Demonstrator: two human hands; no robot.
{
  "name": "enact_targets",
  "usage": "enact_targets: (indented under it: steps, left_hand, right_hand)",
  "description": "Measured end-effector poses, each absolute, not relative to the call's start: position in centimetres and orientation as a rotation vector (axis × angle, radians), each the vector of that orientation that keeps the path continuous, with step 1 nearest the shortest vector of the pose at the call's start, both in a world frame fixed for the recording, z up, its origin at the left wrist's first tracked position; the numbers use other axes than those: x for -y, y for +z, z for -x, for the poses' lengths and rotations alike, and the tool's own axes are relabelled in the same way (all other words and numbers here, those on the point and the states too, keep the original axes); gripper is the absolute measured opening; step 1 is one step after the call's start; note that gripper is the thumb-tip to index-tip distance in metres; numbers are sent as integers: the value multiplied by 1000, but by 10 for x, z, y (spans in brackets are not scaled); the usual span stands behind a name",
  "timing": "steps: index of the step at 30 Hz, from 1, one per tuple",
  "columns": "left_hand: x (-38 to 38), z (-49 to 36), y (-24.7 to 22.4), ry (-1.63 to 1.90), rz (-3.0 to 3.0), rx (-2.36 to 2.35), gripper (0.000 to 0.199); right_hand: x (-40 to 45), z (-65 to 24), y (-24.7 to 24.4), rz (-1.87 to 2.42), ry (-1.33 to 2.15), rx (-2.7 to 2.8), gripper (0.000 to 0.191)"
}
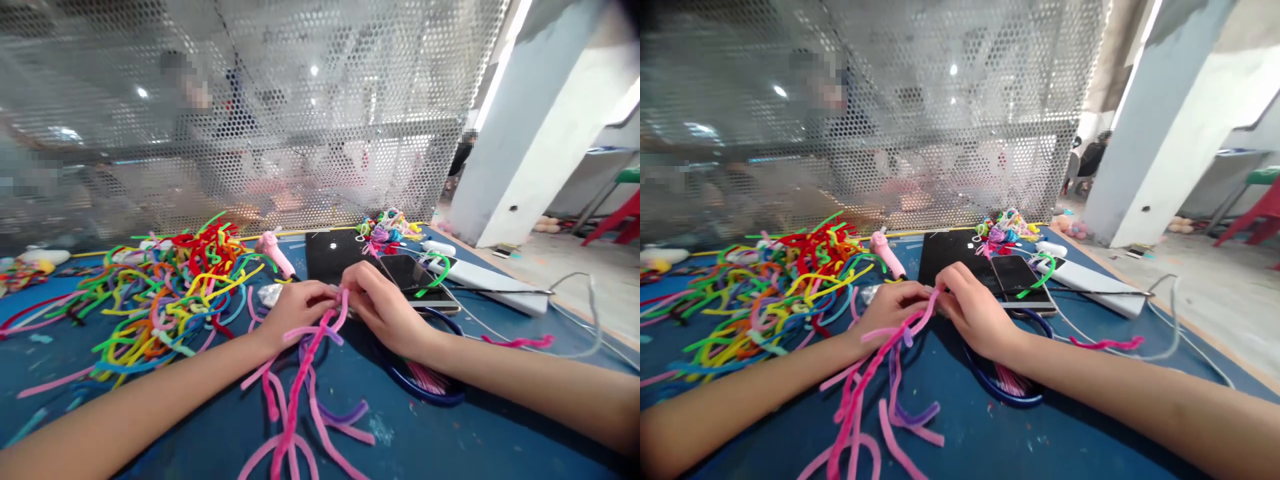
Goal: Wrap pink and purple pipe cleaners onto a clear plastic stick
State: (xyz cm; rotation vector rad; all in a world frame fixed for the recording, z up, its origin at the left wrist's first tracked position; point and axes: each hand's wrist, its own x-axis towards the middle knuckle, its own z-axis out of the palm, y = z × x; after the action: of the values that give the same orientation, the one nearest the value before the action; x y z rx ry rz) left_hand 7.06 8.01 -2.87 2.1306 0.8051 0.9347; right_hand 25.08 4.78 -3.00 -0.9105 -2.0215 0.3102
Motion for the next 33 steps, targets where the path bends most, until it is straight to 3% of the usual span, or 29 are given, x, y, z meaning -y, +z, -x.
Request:
enact_targets:
  steps: [10,25,33]
  left_hand:
    - [-66,-66,-31,1112,-2106,-704,20]
    - [-71,-64,-37,1089,-1999,-640,22]
    - [-74,-62,-35,1082,-2197,-749,16]
  right_hand:
    - [-42,-247,-30,802,180,2113,12]
    - [-40,-249,-32,775,138,2136,8]
    - [-40,-249,-34,841,347,2154,7]
